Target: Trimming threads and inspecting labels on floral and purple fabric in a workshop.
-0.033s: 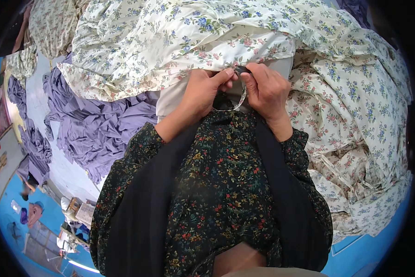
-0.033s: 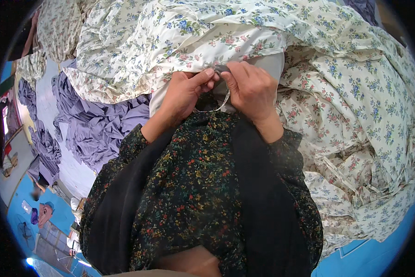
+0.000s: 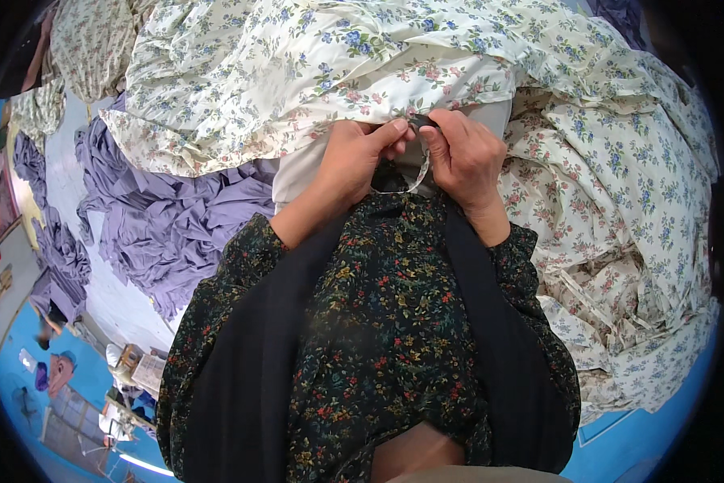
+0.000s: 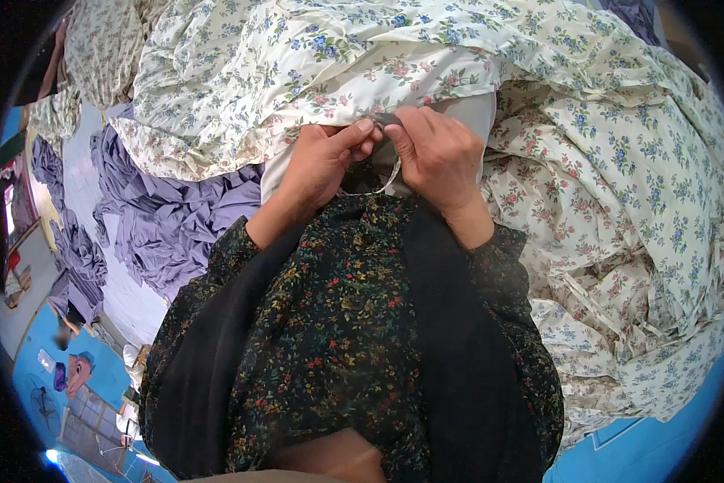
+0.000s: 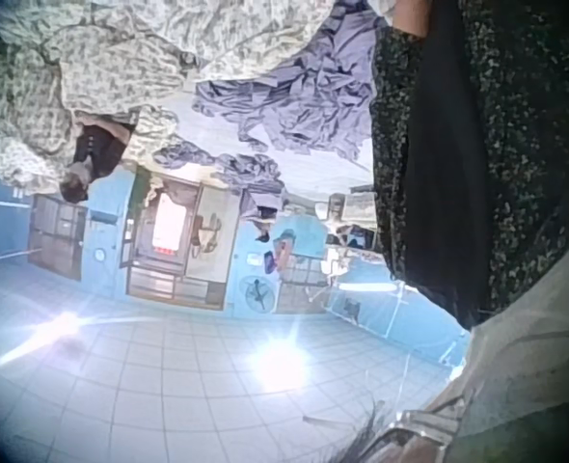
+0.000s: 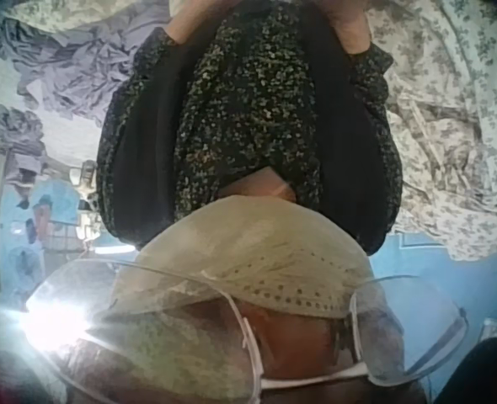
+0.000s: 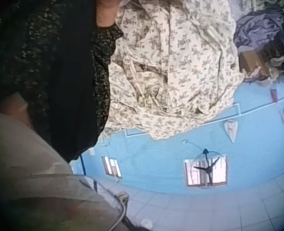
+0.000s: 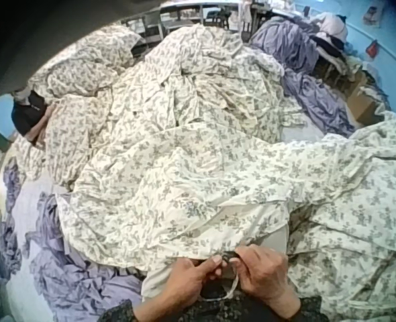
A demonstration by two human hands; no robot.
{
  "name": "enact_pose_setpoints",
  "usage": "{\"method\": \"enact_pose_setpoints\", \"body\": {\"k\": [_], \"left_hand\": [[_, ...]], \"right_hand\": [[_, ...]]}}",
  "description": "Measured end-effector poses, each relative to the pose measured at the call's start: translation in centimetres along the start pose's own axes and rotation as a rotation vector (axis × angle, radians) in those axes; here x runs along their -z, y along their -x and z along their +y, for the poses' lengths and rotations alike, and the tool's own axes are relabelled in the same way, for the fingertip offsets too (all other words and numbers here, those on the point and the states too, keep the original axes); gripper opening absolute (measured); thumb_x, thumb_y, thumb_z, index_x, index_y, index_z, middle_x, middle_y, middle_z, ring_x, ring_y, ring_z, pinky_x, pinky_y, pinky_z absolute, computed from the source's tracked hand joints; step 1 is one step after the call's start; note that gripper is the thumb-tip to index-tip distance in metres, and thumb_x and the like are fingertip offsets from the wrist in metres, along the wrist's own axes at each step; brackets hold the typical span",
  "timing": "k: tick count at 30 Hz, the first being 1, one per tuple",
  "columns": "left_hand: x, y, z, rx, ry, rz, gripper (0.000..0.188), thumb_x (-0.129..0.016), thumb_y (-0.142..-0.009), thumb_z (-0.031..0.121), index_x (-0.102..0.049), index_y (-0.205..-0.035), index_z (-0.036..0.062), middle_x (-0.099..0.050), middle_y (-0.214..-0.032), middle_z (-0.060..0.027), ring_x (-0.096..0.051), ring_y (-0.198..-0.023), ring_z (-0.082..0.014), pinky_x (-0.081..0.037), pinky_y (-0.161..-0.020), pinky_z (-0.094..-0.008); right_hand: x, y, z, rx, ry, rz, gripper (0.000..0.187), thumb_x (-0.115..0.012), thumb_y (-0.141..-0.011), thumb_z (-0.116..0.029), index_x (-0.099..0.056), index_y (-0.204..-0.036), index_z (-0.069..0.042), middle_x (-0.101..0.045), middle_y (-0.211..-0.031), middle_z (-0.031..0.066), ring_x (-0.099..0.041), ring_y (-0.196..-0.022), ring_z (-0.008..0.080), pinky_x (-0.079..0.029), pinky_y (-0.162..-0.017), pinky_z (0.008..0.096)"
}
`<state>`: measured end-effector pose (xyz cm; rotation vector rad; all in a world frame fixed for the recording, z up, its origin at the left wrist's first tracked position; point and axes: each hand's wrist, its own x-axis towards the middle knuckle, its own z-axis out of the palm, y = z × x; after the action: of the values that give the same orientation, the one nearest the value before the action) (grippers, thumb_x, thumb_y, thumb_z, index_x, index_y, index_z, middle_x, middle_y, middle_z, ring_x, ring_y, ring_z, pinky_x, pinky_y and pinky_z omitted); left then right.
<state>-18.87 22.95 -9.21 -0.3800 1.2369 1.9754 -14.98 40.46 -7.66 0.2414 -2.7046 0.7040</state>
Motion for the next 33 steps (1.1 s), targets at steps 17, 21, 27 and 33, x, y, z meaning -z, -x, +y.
{"method": "enact_pose_setpoints", "body": {"k": [17,21,27,33], "left_hand": [[0.5,1.9,3.9,0.162,-0.537,-0.233,0.014,-0.067,-0.089,0.016,-0.07,-0.09,0.0023,-0.06,-0.068,-0.0013,-0.053,-0.061,-0.0082,-0.042,-0.054,-0.0225],[0.7,0.6,3.3,-0.948,-1.128,0.09,0.016,-0.071,-0.081,0.008,-0.067,-0.096,0.0062,-0.06,-0.081,-0.007,-0.059,-0.071,-0.017,-0.044,-0.056,-0.0281],[1.1,-1.4,2.9,-0.48,-0.764,-0.059,0.015,-0.064,-0.088,0.009,-0.066,-0.101,0.0006,-0.067,-0.092,-0.0056,-0.062,-0.088,-0.0156,-0.046,-0.084,-0.0262],[1.5,-2.3,3.2,-0.212,-0.482,-0.036,0.021,-0.064,-0.092,0.013,-0.066,-0.105,-0.0031,-0.067,-0.097,-0.004,-0.059,-0.09,-0.0094,-0.046,-0.083,-0.0243]], "right_hand": [[1.1,0.6,0.0,-0.973,-1.212,-0.343,0.028,-0.071,-0.087,-0.024,-0.067,-0.101,0.0,-0.064,-0.072,-0.0017,-0.055,-0.057,0.0084,-0.041,-0.051,0.0264],[2.1,0.4,1.0,-0.977,-1.435,-0.801,0.029,-0.073,-0.084,-0.023,-0.068,-0.102,-0.001,-0.058,-0.073,-0.0056,-0.042,-0.056,-0.0002,-0.028,-0.048,0.0186],[3.6,-3.1,2.2,-0.673,-1.834,0.003,0.037,-0.054,-0.096,-0.028,-0.058,-0.121,0.0,-0.054,-0.072,-0.0057,-0.034,-0.054,0.0009,-0.025,-0.049,0.0184],[1.2,-1.5,1.2,-0.502,-0.886,-0.054,0.031,-0.058,-0.095,-0.03,-0.062,-0.111,-0.003,-0.059,-0.072,0.0004,-0.049,-0.055,0.0095,-0.038,-0.054,0.0223]]}}
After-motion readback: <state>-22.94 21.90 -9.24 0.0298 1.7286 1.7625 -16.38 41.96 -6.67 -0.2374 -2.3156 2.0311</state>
